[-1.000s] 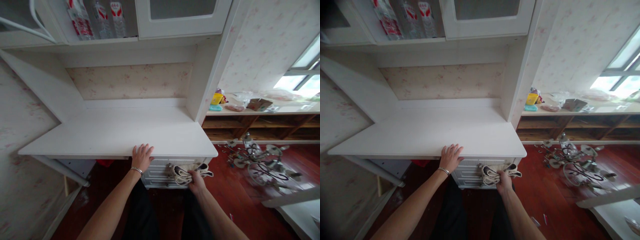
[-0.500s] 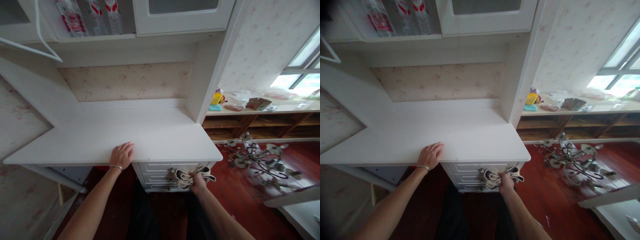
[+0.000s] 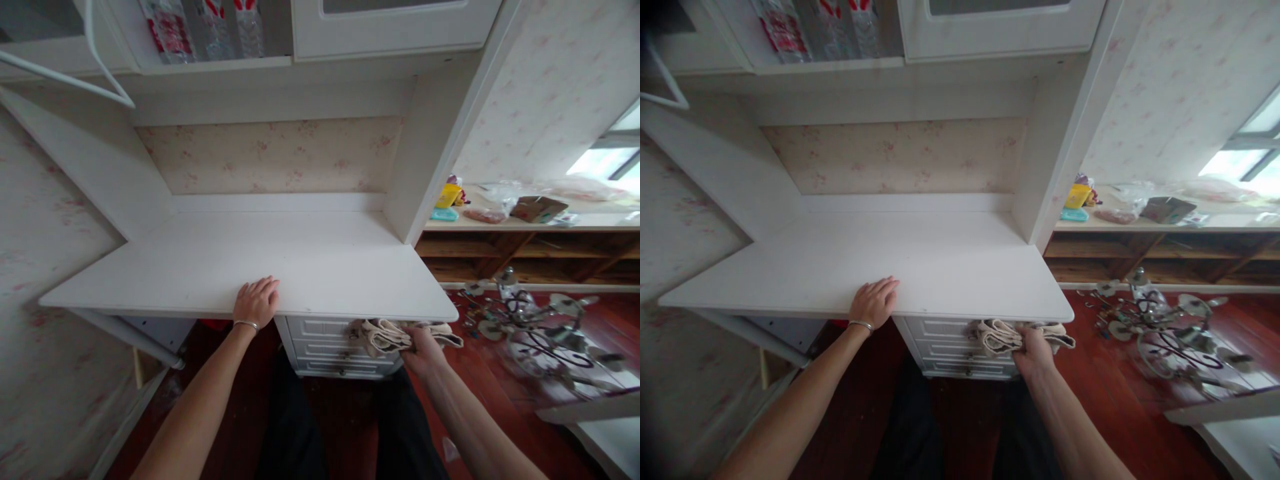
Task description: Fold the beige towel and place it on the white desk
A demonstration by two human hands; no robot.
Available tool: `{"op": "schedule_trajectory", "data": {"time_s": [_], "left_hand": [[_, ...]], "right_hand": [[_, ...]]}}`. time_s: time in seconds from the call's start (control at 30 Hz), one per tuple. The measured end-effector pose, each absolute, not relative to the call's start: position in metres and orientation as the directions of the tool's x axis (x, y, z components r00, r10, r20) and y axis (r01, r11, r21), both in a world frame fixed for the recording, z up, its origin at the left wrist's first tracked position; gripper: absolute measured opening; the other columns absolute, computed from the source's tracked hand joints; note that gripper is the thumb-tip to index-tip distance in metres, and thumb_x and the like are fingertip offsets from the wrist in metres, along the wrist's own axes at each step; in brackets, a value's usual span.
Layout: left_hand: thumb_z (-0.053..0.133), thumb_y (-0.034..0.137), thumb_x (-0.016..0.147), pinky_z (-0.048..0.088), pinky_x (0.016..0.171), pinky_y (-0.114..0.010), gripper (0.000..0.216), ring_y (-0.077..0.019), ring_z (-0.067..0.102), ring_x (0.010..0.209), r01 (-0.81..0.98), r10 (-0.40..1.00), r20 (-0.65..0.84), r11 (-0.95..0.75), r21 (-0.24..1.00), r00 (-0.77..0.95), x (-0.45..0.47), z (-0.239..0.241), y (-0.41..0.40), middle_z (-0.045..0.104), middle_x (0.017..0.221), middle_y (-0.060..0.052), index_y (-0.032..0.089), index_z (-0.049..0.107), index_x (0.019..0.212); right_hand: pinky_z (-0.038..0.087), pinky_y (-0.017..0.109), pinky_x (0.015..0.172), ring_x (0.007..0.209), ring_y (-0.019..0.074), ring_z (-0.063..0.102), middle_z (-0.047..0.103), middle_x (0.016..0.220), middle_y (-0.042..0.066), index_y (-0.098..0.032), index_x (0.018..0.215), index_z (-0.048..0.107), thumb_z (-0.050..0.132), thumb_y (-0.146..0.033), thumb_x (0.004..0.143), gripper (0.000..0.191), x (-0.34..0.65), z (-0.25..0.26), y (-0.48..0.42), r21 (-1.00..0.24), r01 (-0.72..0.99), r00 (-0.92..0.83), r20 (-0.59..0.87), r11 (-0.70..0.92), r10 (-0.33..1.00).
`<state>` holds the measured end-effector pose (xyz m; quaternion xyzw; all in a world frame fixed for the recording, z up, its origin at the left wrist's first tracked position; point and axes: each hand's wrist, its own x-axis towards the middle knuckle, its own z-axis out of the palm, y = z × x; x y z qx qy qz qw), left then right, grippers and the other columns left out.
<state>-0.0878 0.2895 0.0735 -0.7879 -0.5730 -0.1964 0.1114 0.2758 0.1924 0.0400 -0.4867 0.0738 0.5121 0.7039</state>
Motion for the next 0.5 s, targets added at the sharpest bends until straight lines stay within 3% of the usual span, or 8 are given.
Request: {"op": "schedule_trajectory", "data": {"time_s": [0.23,0.5], "left_hand": [[0.040,0.030,0.093,0.036,0.107,-0.048,0.039,-0.0241,0.059,0.118,0.951,0.866,0.435,-0.304,0.064,0.247,-0.086,0.076,0.287,0.061,0.136,-0.001,0.031,0.062,0.125],[0.042,0.028,0.092,0.035,0.108,-0.047,0.038,-0.0232,0.059,0.118,0.951,0.856,0.451,-0.304,0.048,0.251,-0.086,0.073,0.288,0.061,0.136,-0.001,0.030,0.062,0.125]], "right_hand": [[0.063,0.039,0.074,0.076,0.0263,0.071,0.070,0.081,0.009,-0.013,0.085,0.063,0.059,-0.004,0.071,0.017,0.234,0.062,0.185,-0.549,-0.829,0.303,-0.599,-0.104,0.741],[0.061,0.040,0.077,0.079,0.0249,0.071,0.070,0.076,0.005,-0.015,0.088,0.059,0.058,-0.008,0.071,0.019,0.095,0.046,0.203,-0.441,-0.883,0.123,-0.544,-0.159,0.830]]}}
